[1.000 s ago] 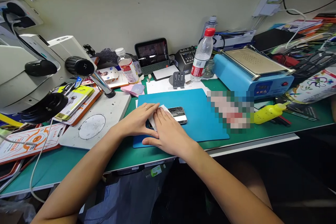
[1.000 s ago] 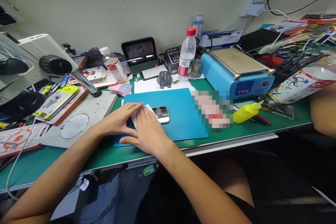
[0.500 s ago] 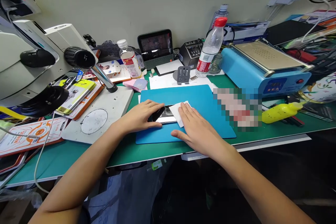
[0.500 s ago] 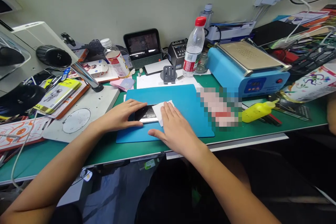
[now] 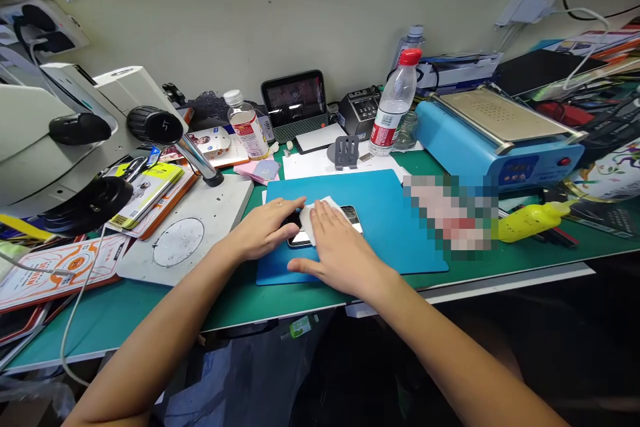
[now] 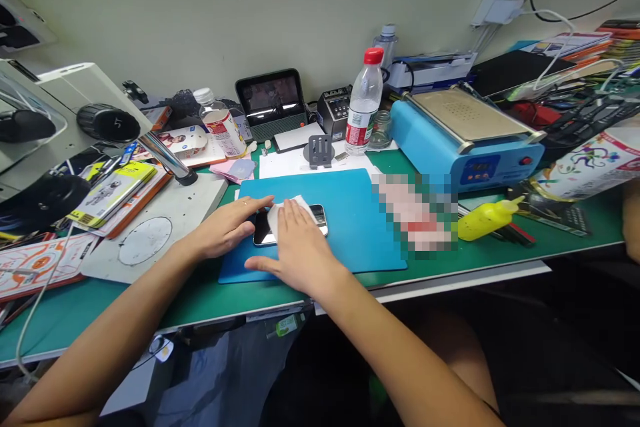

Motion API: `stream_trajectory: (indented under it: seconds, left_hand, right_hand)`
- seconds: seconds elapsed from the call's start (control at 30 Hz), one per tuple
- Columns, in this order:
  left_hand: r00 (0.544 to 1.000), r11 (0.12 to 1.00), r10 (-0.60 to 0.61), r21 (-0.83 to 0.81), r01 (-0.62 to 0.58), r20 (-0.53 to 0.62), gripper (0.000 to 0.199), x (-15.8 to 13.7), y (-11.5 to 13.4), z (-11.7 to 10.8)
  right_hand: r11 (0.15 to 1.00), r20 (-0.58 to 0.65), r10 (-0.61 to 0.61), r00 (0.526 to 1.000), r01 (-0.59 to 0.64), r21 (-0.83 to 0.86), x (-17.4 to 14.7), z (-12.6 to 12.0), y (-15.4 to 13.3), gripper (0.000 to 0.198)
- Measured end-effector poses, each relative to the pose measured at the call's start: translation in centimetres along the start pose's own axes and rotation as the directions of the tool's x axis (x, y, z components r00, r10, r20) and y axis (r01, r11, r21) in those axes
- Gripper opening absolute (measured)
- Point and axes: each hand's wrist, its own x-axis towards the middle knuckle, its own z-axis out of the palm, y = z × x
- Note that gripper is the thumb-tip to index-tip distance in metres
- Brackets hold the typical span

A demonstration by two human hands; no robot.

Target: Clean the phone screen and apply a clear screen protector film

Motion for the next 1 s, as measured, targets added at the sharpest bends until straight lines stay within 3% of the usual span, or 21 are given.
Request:
stream_trajectory:
  seconds: [0.17, 0.3, 0.47, 0.67, 1.0]
  left_hand:
    - [0.998, 0.999, 0.037, -0.010, -0.037, -0.045, 0.089, 0.0, -0.4, 0.4]
    - [0.998, 0.998, 0.055, 0.001, -0.055, 0.001, 0.082, 0.1, 0.1, 0.1]
    - [0.996, 0.997, 0.020, 0.072, -0.027, 0.088, 0.079, 0.3, 1.2, -0.7]
    - [0.995, 0.993, 0.031, 0.110, -0.042, 0.100, 0.074, 0.2, 1.5, -1.0]
    - [0.993, 0.993, 0.000, 0.117, -0.014, 0.116, 0.070, 0.4, 1.6, -1.0]
  right_hand:
    - [0.991, -0.078, -0.136, 0.988, 0.136, 0.000, 0.7, 1.3, -2.0, 0.124]
    - [0.984, -0.055, -0.172, 0.984, 0.168, -0.065, -1.0, 1.6, -2.0, 0.117]
    - [0.982, -0.010, -0.100, 0.995, 0.097, -0.162, -4.6, 0.4, -0.2, 0.110]
    - [0.978, -0.011, -0.010, 1.000, 0.008, -0.209, -7.7, -0.8, 2.2, 0.103]
    - [0.961, -0.056, -0.012, 0.998, -0.004, -0.276, -8.8, -1.2, 3.0, 0.105]
